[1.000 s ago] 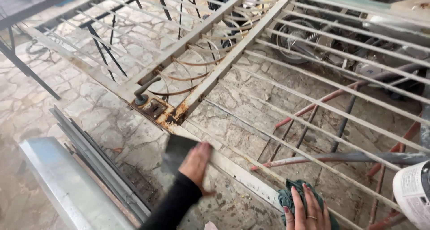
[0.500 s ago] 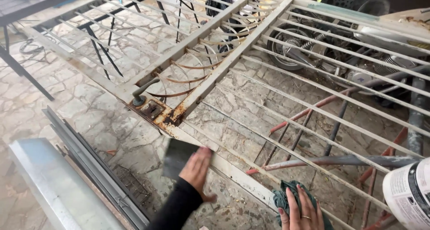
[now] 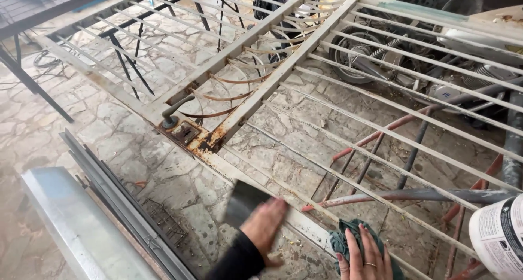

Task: Sanding a metal gate with sandpaper and wiping it with a cloth to remove rust and prepare it for painting.

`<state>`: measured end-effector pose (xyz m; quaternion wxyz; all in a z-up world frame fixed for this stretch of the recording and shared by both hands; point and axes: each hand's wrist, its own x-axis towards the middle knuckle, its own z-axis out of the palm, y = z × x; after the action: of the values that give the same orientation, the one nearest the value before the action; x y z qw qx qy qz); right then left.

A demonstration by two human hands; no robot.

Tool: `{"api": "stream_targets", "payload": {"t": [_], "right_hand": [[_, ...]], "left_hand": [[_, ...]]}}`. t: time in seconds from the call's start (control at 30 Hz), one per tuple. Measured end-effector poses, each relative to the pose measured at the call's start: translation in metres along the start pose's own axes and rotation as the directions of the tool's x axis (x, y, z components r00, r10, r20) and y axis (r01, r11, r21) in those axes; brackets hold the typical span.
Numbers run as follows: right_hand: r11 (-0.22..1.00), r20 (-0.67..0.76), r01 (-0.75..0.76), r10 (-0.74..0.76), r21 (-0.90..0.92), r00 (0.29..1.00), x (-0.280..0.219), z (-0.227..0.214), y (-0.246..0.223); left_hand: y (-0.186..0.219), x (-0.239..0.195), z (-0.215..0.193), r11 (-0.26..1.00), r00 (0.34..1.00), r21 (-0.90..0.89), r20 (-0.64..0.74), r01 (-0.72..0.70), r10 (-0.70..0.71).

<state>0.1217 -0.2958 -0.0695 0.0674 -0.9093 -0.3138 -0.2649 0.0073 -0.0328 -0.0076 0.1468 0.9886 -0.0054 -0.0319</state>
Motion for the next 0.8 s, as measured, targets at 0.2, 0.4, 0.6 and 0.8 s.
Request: {"api": "stream_targets", "payload": {"t": [0.2, 0.4, 0.6, 0.8], "right_hand": [[0.998, -0.059, 0.024, -0.021, 0.051, 0.998, 0.005, -0.011, -0.005], [0.996, -0.075, 0.045, -0.039, 0.079, 0.996, 0.011, -0.027, -0.011], [0.994, -0.105, 0.056, -0.046, 0.093, 0.993, 0.015, -0.036, -0.013], [0.994, -0.034, 0.095, -0.093, 0.056, 0.995, 0.002, -0.011, 0.003]], "left_hand": [[-0.001, 0.020, 0.093, 0.857, 0.901, 0.508, -0.406, 0.083, 0.154], [-0.079, -0.001, 0.029, 0.893, 0.950, 0.339, -0.205, 0.295, -0.236], [0.035, 0.011, 0.044, 0.988, 0.904, 0.092, -0.401, -0.121, 0.148], [-0.121, 0.008, 0.045, 0.693, 0.851, 0.640, -0.520, 0.332, 0.073]]}}
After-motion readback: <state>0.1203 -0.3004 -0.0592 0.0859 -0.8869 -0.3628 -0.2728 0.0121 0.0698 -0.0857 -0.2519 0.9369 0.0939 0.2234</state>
